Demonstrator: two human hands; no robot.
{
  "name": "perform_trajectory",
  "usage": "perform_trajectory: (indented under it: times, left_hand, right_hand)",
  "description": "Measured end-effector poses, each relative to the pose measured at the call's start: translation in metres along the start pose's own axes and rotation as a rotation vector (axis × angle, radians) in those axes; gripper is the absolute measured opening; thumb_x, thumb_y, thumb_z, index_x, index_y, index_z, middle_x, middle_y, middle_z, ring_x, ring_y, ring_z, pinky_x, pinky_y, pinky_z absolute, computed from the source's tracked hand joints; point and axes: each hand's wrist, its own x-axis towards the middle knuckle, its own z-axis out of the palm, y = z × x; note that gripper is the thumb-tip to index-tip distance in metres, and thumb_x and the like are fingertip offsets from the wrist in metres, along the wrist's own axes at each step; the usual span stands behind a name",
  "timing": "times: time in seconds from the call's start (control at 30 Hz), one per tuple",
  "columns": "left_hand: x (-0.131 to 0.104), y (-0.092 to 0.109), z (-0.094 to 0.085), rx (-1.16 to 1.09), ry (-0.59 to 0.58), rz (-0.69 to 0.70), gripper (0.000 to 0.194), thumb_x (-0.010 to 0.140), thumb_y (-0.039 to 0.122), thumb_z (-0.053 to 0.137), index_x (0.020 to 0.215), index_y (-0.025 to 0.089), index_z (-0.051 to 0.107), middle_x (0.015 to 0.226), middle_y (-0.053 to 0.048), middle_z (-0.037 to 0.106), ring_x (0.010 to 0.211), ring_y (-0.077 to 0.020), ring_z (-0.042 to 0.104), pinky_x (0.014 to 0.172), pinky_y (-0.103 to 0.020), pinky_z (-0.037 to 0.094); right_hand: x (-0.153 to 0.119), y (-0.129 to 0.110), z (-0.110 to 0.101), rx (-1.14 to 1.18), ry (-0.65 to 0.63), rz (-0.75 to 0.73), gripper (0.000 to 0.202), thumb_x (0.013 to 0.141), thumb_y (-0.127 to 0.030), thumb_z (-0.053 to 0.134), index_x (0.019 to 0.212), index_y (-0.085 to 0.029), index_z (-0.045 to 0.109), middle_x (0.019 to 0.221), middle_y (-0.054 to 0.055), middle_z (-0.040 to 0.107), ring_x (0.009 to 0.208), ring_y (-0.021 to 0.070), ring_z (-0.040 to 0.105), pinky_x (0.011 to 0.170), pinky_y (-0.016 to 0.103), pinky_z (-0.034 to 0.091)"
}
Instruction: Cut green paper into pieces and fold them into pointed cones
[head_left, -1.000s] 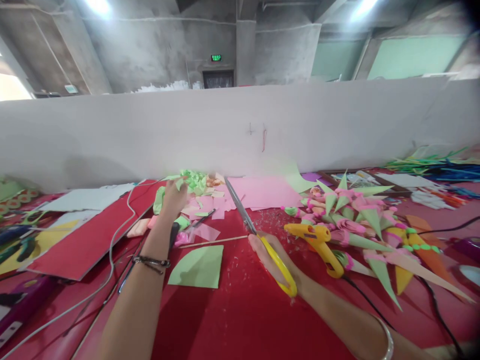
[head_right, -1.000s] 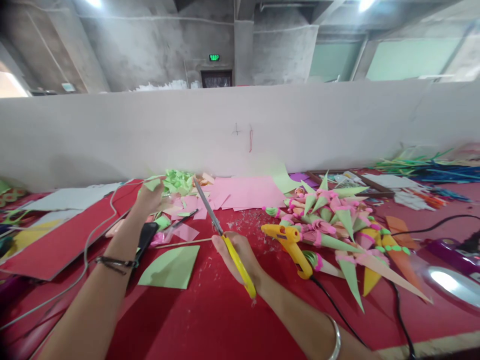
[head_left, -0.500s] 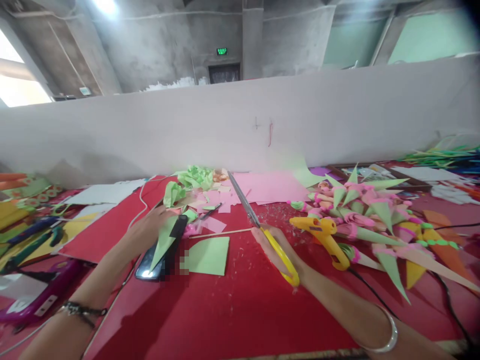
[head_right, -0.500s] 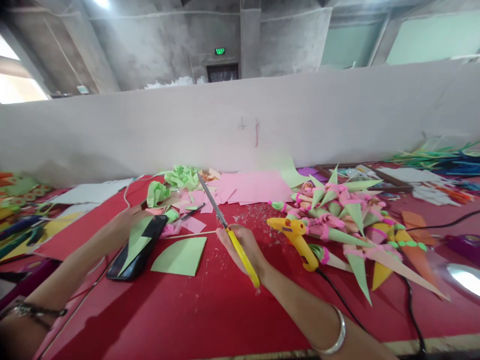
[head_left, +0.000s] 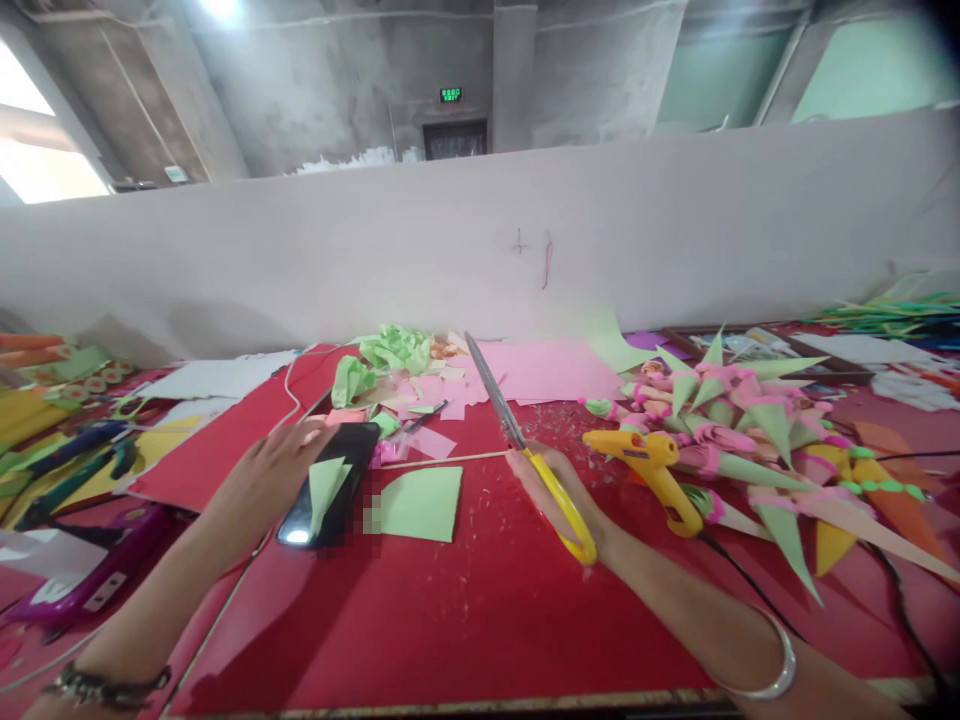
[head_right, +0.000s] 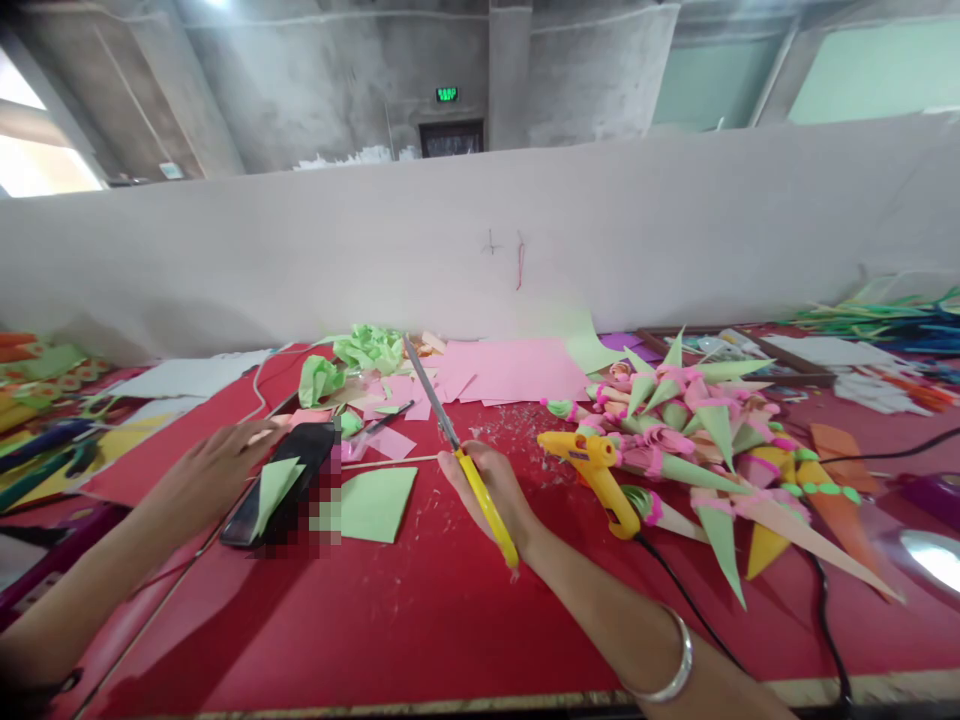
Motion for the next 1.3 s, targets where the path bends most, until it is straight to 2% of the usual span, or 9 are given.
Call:
perform_trajectory:
  times: [0.2, 0.3, 0.47, 0.67, 0.8, 0.93, 1.03, 1.13, 1.3]
  left_hand:
    - [-0.023, 0.086, 0.012, -0.312, -0.204, 0.28, 0.051, 0.085, 0.034, 0.04, 0.135, 0.026, 0.028, 0.138, -0.006, 0.036, 0.126, -0.0232, 0.032, 0.102, -0.042, 0.029]
    - [-0.039, 0.107, 0.015, -0.359, -0.272, 0.313, 0.054, 0.085, 0.038, 0.042, 0.135, 0.028, 0.027, 0.141, -0.005, 0.031, 0.128, -0.0239, 0.029, 0.101, -0.043, 0.03]
    - [-0.051, 0.105, 0.009, -0.453, -0.346, 0.309, 0.058, 0.08, 0.031, 0.051, 0.133, 0.033, 0.028, 0.138, -0.002, 0.037, 0.125, -0.021, 0.035, 0.1, -0.038, 0.034]
    - [-0.04, 0.098, 0.02, -0.406, -0.247, 0.064, 0.07, 0.072, 0.047, 0.057, 0.132, 0.019, 0.031, 0.135, -0.013, 0.038, 0.123, -0.0291, 0.034, 0.1, -0.046, 0.029]
    - [-0.034, 0.102, 0.029, -0.517, -0.253, -0.043, 0.068, 0.073, 0.04, 0.057, 0.131, 0.016, 0.031, 0.13, -0.014, 0.041, 0.122, -0.0273, 0.036, 0.099, -0.042, 0.031]
    - [-0.035, 0.104, 0.031, -0.671, -0.184, -0.049, 0.068, 0.073, 0.031, 0.057, 0.133, 0.023, 0.026, 0.128, -0.011, 0.039, 0.119, -0.0239, 0.04, 0.095, -0.038, 0.037]
    - [-0.037, 0.104, 0.03, -0.709, -0.116, -0.045, 0.065, 0.076, 0.024, 0.052, 0.134, 0.025, 0.023, 0.12, -0.009, 0.046, 0.112, -0.0226, 0.046, 0.09, -0.036, 0.04]
    - [-0.04, 0.104, 0.024, -0.735, -0.104, -0.069, 0.059, 0.08, 0.023, 0.046, 0.134, 0.024, 0.022, 0.098, -0.005, 0.056, 0.09, -0.0179, 0.056, 0.076, -0.03, 0.046]
    - [-0.047, 0.114, 0.008, -0.496, 0.052, 0.042, 0.046, 0.082, 0.02, 0.04, 0.127, 0.023, 0.033, 0.074, 0.001, 0.058, 0.063, -0.013, 0.056, 0.06, -0.024, 0.045]
  right_hand:
    - [0.011, 0.0, -0.005, -0.3, 0.022, -0.131, 0.016, 0.072, -0.033, 0.054, 0.068, -0.019, 0.046, 0.07, -0.002, 0.044, 0.062, 0.0128, 0.045, 0.056, 0.025, 0.036]
    - [0.014, 0.001, -0.008, -0.51, 0.042, -0.164, 0.015, 0.075, -0.03, 0.05, 0.068, -0.018, 0.047, 0.074, 0.0, 0.045, 0.069, 0.0142, 0.048, 0.062, 0.026, 0.039]
    - [0.019, 0.012, -0.008, -0.809, 0.045, -0.155, 0.014, 0.075, -0.027, 0.053, 0.084, -0.015, 0.055, 0.086, 0.005, 0.049, 0.082, 0.0174, 0.051, 0.073, 0.028, 0.041]
    - [0.021, 0.02, 0.0, -1.003, -0.002, -0.088, 0.016, 0.074, -0.029, 0.057, 0.079, -0.014, 0.058, 0.087, 0.009, 0.05, 0.074, 0.0186, 0.054, 0.067, 0.028, 0.041]
    - [0.02, 0.015, 0.003, -1.124, -0.047, -0.104, 0.017, 0.074, -0.028, 0.056, 0.079, -0.012, 0.06, 0.088, 0.014, 0.054, 0.078, 0.0228, 0.054, 0.067, 0.031, 0.041]
    - [0.011, -0.001, 0.007, -1.191, -0.058, -0.201, 0.017, 0.077, -0.021, 0.052, 0.088, -0.013, 0.061, 0.095, 0.015, 0.057, 0.095, 0.0268, 0.049, 0.087, 0.04, 0.033]
    - [0.001, -0.017, 0.011, -1.066, -0.142, -0.293, 0.023, 0.08, -0.018, 0.046, 0.099, -0.016, 0.059, 0.1, 0.012, 0.057, 0.101, 0.024, 0.048, 0.095, 0.042, 0.026]
    - [-0.007, -0.027, 0.013, -0.668, -0.3, -0.214, 0.027, 0.083, -0.024, 0.044, 0.107, -0.018, 0.054, 0.103, 0.008, 0.057, 0.098, 0.0183, 0.052, 0.087, 0.032, 0.038]
    - [-0.023, -0.03, 0.005, -0.252, -0.2, 0.059, 0.038, 0.085, -0.045, 0.033, 0.106, -0.02, 0.052, 0.1, 0.006, 0.057, 0.088, 0.0165, 0.054, 0.072, 0.028, 0.044]
